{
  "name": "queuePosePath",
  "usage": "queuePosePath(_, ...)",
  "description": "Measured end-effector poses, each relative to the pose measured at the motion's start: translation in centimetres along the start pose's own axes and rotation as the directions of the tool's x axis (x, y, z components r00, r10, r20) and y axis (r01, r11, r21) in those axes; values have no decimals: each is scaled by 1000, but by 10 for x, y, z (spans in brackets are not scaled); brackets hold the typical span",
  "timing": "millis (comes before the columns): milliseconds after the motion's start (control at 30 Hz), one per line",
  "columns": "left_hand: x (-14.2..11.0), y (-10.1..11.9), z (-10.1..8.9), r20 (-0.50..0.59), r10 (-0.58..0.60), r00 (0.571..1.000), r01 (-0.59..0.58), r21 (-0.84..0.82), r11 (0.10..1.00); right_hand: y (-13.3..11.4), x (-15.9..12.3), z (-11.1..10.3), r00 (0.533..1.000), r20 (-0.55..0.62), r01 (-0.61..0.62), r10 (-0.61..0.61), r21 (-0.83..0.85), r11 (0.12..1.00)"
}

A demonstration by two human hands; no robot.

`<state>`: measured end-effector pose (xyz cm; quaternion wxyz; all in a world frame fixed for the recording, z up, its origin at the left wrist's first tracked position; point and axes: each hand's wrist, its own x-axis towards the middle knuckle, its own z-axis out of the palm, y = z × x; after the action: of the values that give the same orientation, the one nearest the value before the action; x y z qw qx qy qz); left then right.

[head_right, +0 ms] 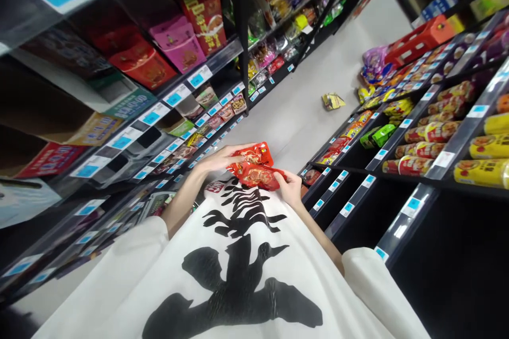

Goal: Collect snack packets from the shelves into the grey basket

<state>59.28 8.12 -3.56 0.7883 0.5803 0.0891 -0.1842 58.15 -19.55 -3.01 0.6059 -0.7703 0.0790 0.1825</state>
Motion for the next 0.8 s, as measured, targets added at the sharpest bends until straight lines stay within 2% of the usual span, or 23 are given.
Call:
queuePosePath(133,10,-3,-2,12,-38,999,38,61,997,-5,11,-3,996,-82,-19,24,53,998)
queuePosePath(233,16,-3,-3,67,-47,997,38,137,990,-11,20,-6,997,17,-74,73,133,988)
queuePosePath(300,19,0,-4,111,-42,993,20,191,981,-14,22,-8,990,126,-75,63,94,993)
queuePosePath(367,19,4,-4,186,-49,981,-3,267,964,-15,24,-9,985,172,25,-24,-4,1000)
queuePosePath(467,19,9,-3,327,-82,941,-59,399,915,-15,25,-8,967,123,235,-222,-113,965)
queuePosePath(567,19,12,-3,411,-121,904,-108,492,864,-17,26,-1,956,174,255,-237,-86,963)
queuePosePath(633,17,11,-4,416,-135,899,-113,520,846,-19,28,4,948,236,235,-211,-75,969)
queuePosePath(700,14,5,-7,385,-117,916,-100,498,861,-21,30,4,942,255,248,-217,-96,964)
queuePosePath(767,7,-7,-13,287,-47,957,-82,421,903,-19,34,-5,950,216,246,-227,-67,967)
queuePosePath(800,4,-15,-16,193,9,981,-81,366,927,-16,37,-14,961,165,229,-222,-21,973)
